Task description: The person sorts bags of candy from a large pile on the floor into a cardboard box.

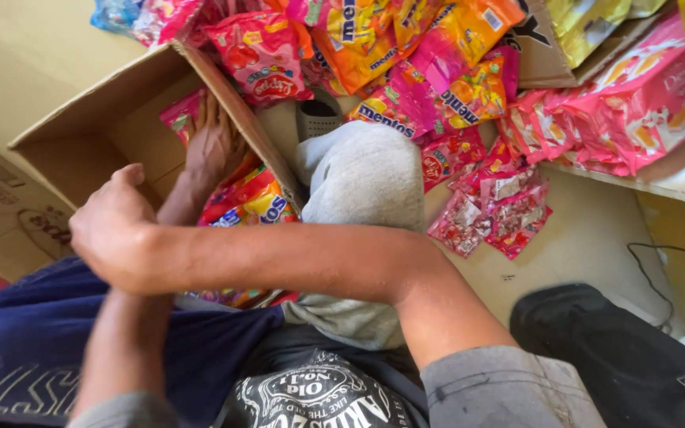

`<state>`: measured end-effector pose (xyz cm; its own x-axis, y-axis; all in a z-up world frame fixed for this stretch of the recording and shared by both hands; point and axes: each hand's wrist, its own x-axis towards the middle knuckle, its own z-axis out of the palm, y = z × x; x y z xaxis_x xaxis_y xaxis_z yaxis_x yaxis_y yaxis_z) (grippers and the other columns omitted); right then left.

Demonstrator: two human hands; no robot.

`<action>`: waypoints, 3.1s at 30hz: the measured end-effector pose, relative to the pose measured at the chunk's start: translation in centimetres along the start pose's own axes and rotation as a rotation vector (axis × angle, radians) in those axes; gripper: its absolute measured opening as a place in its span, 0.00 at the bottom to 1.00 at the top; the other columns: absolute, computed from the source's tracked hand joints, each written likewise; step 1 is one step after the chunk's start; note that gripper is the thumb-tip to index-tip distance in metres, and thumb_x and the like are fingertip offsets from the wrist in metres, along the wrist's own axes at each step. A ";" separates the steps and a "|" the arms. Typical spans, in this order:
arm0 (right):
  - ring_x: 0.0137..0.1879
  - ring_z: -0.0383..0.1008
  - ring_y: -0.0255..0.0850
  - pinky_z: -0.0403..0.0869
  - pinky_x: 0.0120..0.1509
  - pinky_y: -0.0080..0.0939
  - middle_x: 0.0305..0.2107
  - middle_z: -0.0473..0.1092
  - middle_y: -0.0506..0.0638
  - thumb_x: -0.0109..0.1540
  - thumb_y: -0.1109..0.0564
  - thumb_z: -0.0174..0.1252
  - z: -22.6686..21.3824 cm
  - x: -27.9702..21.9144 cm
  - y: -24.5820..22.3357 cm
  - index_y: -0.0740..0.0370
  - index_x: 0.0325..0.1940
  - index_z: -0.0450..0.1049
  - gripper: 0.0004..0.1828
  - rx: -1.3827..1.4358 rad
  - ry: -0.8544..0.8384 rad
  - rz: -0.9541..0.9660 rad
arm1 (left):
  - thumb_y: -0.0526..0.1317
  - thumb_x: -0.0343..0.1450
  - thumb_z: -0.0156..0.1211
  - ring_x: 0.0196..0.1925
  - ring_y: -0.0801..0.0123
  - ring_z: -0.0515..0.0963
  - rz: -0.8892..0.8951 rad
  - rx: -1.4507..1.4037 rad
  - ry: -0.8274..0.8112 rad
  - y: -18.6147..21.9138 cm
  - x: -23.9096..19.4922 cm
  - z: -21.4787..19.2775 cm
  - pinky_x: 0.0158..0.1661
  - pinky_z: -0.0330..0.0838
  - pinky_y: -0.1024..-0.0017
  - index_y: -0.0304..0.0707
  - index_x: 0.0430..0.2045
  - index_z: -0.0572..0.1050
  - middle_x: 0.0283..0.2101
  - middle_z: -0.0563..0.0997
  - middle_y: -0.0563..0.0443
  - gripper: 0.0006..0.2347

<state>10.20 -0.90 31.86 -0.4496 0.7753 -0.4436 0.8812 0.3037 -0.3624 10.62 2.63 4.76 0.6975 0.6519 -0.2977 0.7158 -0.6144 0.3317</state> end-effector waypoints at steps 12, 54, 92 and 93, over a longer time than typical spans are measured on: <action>0.43 0.81 0.49 0.75 0.54 0.62 0.32 0.79 0.52 0.48 0.18 0.58 -0.3 1.9 2.0 0.50 0.34 0.81 0.36 0.141 0.411 0.181 | 0.47 0.77 0.52 0.50 0.44 0.83 0.039 0.264 -0.496 3.3 -4.4 -14.2 0.49 0.79 0.48 0.31 0.55 0.73 0.52 0.83 0.32 0.18; 0.35 0.78 0.35 0.78 0.38 0.34 0.33 0.77 0.50 0.70 0.57 0.53 30.3 -24.0 34.9 0.60 0.48 0.73 0.06 1.833 1.290 0.776 | 0.40 0.70 0.56 0.50 0.41 0.79 0.228 0.233 -0.323 10.3 -10.1 -23.7 0.48 0.74 0.49 0.28 0.69 0.56 0.51 0.77 0.28 0.31; 0.39 0.74 0.30 0.75 0.44 0.34 0.33 0.74 0.46 0.72 0.52 0.55 23.4 -13.6 27.8 0.68 0.49 0.74 0.14 1.456 1.567 0.584 | 0.53 0.72 0.68 0.64 0.47 0.72 0.387 -0.689 -0.393 21.9 12.5 -10.9 0.58 0.69 0.57 0.24 0.68 0.51 0.61 0.70 0.29 0.39; 0.39 0.74 0.30 0.75 0.44 0.34 0.33 0.74 0.46 0.72 0.52 0.55 21.2 -14.2 25.9 0.68 0.49 0.74 0.14 1.461 1.557 0.574 | 0.53 0.72 0.68 0.64 0.47 0.72 0.376 -0.689 -0.385 21.4 12.3 -10.7 0.58 0.69 0.57 0.24 0.68 0.51 0.61 0.70 0.29 0.39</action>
<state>36.28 -15.78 11.44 0.8360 0.5276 -0.1508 -0.1894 0.0194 -0.9817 34.18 2.28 17.79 0.9353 0.1881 -0.2997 0.3428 -0.2720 0.8992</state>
